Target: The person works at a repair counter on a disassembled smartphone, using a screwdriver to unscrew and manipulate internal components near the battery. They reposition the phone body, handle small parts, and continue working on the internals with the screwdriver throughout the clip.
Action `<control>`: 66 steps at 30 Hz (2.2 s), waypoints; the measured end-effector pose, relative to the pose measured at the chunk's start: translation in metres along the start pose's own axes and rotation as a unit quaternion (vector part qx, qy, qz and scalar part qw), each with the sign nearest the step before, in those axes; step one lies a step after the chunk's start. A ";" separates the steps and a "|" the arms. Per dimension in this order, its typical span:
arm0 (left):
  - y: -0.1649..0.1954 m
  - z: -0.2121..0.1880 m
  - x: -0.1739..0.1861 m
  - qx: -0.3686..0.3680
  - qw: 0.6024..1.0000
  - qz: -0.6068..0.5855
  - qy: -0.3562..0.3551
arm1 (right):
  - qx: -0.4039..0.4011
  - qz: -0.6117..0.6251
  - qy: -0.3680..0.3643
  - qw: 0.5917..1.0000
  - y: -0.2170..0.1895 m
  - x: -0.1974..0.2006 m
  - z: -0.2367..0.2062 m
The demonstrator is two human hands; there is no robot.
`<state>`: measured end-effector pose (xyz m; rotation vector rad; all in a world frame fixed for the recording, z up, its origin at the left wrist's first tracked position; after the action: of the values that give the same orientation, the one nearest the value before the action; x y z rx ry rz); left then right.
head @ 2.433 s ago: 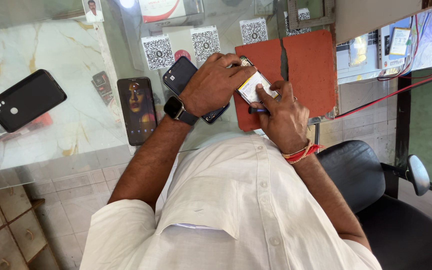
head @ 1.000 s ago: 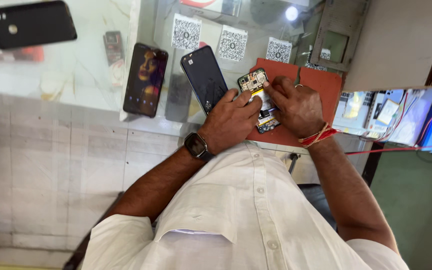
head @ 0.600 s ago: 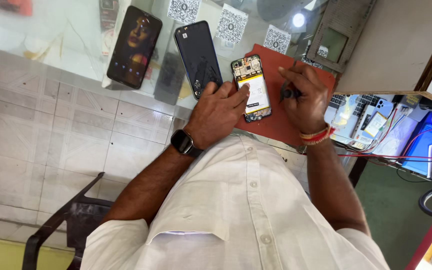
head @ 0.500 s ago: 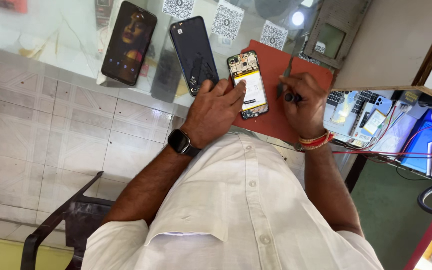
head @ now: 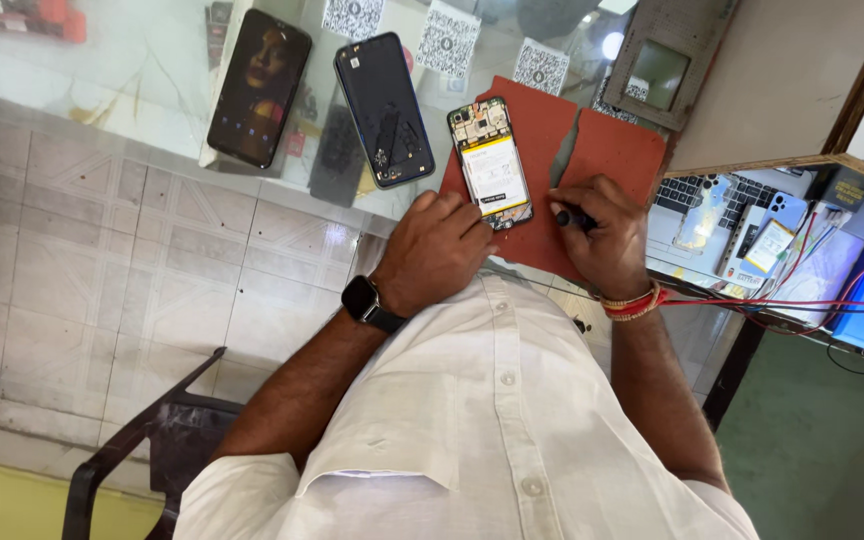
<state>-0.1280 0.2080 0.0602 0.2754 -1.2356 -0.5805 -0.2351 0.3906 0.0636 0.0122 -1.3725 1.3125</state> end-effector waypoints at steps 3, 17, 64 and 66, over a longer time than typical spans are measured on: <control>0.005 -0.006 -0.007 0.014 1.000 -0.010 0.020 | 0.047 0.005 -0.026 0.999 -0.001 0.000 0.004; 0.023 -0.016 -0.036 0.102 0.985 0.022 0.134 | 0.142 -0.004 -0.063 0.988 0.002 -0.007 0.004; 0.008 -0.008 -0.039 0.153 0.970 -0.027 0.188 | 0.063 -0.046 -0.009 0.997 -0.012 -0.016 0.005; 0.007 -0.009 -0.038 0.147 0.971 -0.028 0.187 | 0.030 -0.023 -0.011 0.999 -0.005 -0.017 0.007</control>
<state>-0.1260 0.2335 0.0303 0.6414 -0.9446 -0.3685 -0.2310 0.3727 0.0574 0.0980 -1.3432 1.3171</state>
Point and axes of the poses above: each hand's wrist, its own z-axis towards the middle knuckle, its own x-axis out of the back of the hand, y = z × x, the point moved 5 cm from there along z, towards the middle knuckle, and after that the axes turned 7 degrees about x, right-handed, at the moved point
